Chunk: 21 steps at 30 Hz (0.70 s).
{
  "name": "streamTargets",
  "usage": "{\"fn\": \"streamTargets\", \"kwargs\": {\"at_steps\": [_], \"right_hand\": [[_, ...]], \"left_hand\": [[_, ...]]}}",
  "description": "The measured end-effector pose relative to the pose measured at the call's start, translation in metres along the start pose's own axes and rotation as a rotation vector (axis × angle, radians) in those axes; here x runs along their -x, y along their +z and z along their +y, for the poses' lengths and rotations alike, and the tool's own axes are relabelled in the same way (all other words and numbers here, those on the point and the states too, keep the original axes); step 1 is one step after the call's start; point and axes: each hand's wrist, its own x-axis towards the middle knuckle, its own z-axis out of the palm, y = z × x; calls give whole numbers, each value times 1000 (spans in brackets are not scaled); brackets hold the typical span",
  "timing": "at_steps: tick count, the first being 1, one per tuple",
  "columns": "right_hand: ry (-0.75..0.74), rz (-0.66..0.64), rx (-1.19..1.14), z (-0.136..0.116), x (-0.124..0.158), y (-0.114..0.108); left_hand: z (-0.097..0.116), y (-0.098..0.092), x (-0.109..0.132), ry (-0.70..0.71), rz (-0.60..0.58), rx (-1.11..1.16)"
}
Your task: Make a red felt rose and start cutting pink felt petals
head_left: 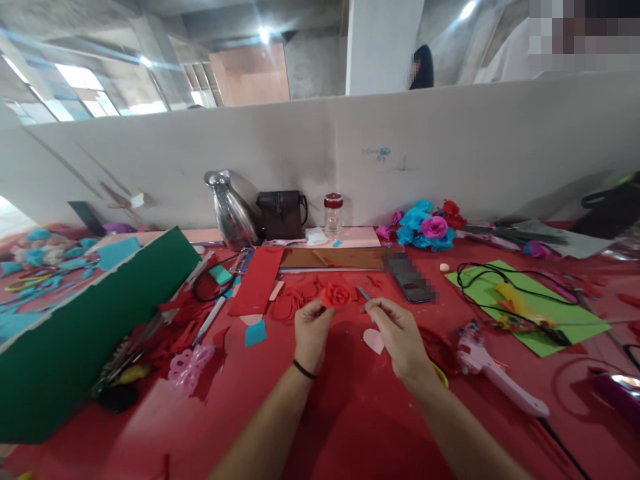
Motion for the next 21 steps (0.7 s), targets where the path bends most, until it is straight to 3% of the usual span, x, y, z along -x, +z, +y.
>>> {"fn": "streamTargets", "kwargs": {"at_steps": [4, 8, 14, 21], "right_hand": [[3, -50, -10, 0, 5, 5], [191, -134, -228, -1, 12, 15], [337, -295, -511, -5, 15, 17], [455, -341, -588, -10, 17, 16]], "left_hand": [[1, -1, 2, 59, 29, -121], [-2, -3, 4, 131, -14, -216], [-6, -2, 9, 175, -88, -226], [-3, -1, 8, 167, -59, -205]]}}
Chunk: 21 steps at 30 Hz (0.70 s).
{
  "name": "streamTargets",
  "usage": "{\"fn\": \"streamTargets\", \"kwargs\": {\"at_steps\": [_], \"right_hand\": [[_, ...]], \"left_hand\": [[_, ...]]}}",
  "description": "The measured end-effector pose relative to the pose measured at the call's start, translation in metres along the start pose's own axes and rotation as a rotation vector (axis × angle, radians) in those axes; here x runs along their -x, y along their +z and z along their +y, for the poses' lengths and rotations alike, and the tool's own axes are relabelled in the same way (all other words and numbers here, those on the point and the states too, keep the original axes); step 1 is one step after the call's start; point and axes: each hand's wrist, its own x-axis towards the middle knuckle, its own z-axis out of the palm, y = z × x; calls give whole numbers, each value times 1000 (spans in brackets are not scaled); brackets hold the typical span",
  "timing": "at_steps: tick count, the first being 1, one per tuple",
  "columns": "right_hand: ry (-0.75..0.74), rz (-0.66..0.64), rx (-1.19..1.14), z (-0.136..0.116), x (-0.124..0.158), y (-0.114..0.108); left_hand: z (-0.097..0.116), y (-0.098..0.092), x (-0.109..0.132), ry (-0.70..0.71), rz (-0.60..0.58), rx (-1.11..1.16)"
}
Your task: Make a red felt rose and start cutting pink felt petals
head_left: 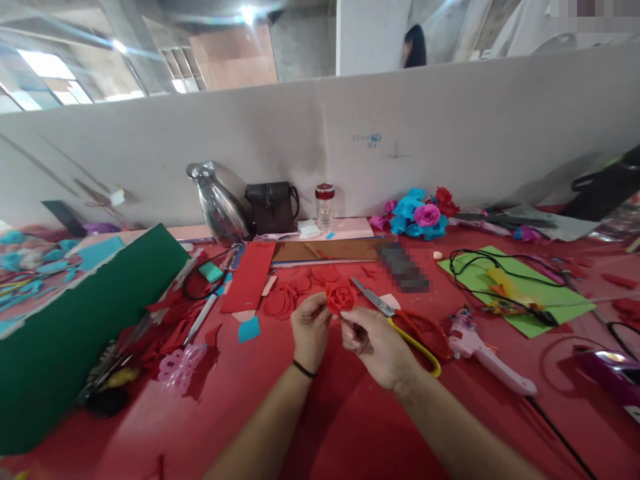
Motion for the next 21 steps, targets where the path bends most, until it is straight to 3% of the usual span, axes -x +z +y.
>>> {"fn": "streamTargets", "kwargs": {"at_steps": [7, 12, 17, 21], "right_hand": [[57, -114, 180, 9, 9, 9], [70, -162, 397, 11, 10, 11], [-30, -68, 544, 6, 6, 6], [-123, 52, 504, 0, 2, 0]], "left_hand": [[-5, -2, -5, -210, -54, 173], [-9, -2, -12, -256, -111, 195], [-3, 0, -8, -301, -85, 315], [2, 2, -7, -410, -38, 461]]}}
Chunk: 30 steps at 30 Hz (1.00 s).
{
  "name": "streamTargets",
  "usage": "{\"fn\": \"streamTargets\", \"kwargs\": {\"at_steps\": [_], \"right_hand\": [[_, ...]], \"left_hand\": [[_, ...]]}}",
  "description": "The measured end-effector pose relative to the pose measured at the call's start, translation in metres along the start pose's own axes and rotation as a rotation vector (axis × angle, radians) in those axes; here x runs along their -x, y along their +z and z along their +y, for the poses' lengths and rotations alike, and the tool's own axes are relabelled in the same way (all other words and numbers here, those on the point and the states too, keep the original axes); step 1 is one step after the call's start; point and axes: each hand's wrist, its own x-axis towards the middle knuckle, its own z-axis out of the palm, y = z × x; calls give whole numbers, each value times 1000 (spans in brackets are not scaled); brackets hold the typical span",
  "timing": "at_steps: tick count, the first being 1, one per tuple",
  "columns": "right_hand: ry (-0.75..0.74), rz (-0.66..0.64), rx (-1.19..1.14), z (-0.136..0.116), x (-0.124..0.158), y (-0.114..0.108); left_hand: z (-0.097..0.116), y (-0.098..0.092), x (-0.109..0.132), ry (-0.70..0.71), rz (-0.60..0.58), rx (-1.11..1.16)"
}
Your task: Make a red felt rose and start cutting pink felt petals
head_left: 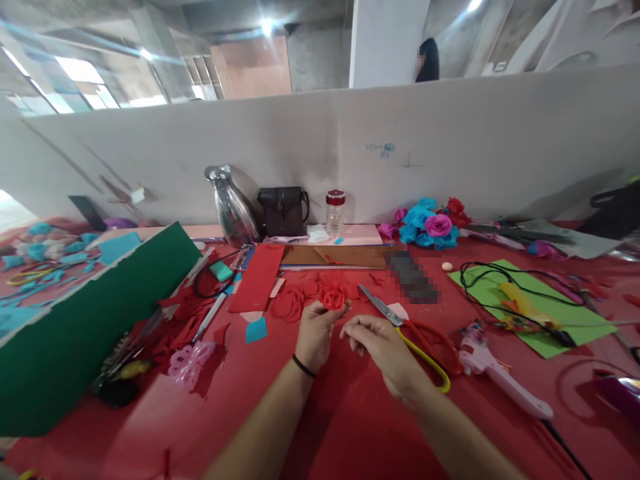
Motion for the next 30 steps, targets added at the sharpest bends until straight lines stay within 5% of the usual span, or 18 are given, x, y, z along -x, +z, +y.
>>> {"fn": "streamTargets", "kwargs": {"at_steps": [12, 21, 30], "right_hand": [[-129, 246, -120, 5, -15, -15], [-98, 262, -128, 5, -18, -13], [-116, 221, -103, 9, -17, -12]], "left_hand": [[4, 7, 5, -200, 0, 60], [5, 11, 8, -216, -12, 78], [-1, 3, 3, 161, -25, -266]]}}
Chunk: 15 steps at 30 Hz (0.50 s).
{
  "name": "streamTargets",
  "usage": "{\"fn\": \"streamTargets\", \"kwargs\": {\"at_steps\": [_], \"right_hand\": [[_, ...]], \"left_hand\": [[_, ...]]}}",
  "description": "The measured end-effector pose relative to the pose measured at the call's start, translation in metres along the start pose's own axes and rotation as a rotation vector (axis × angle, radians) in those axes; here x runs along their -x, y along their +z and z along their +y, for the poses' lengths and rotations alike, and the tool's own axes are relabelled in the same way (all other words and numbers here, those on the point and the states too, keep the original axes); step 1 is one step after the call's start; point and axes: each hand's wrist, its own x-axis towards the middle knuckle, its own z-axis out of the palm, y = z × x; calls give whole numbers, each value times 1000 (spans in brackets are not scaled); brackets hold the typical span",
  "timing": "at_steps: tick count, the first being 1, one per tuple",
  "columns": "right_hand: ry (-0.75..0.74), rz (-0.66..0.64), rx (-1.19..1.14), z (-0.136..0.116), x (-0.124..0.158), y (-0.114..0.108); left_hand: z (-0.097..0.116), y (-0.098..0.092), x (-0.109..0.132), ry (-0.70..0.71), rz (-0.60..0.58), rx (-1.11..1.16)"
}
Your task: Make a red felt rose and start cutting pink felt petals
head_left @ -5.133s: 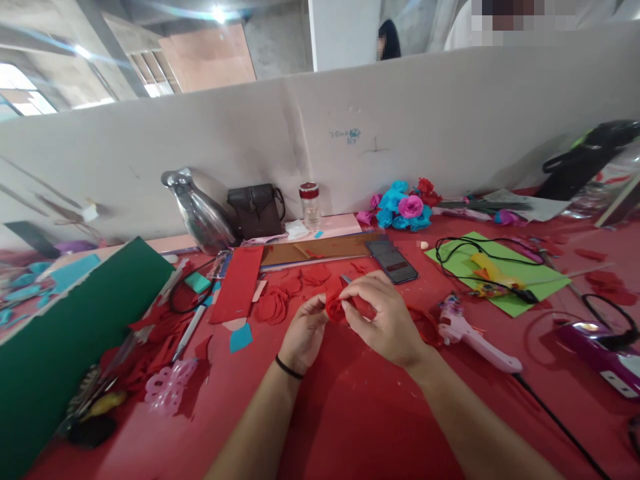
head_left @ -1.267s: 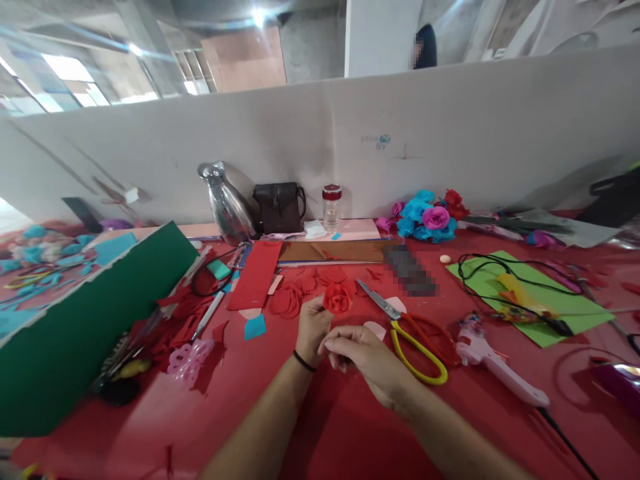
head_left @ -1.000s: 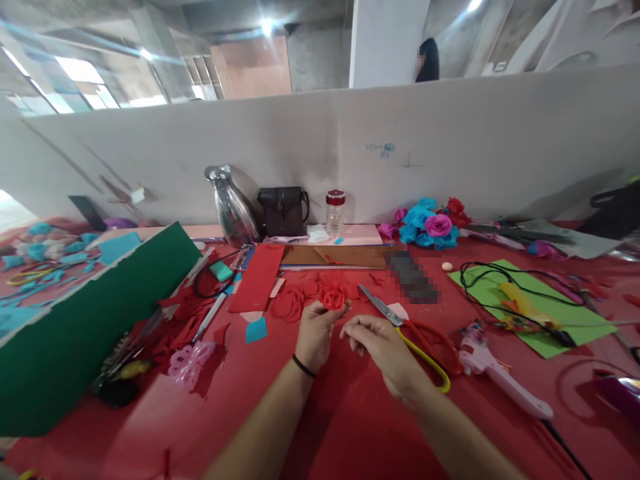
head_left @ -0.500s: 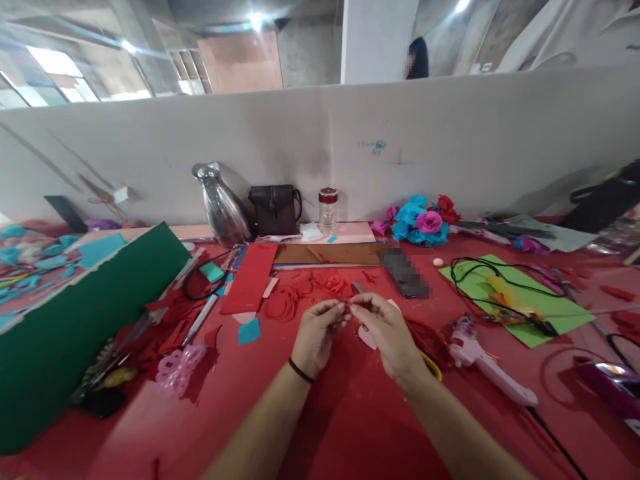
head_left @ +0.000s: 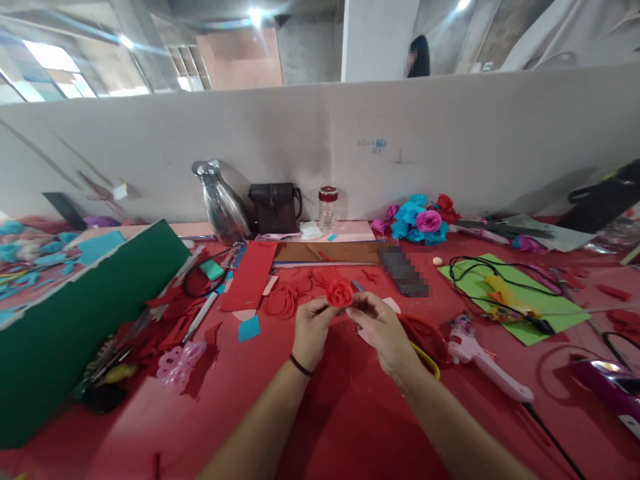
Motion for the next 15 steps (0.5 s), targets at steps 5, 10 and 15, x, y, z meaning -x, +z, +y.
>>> {"fn": "streamTargets", "kwargs": {"at_steps": [5, 10, 15], "right_hand": [[9, 1, -12, 0, 1, 0], [6, -6, 2, 4, 0, 1], [-11, 7, 18, 6, -2, -1]], "left_hand": [[-5, -3, -1, 118, -26, -34], [-7, -4, -2, 128, -47, -57], [-7, -4, -2, 124, -26, -79]]}}
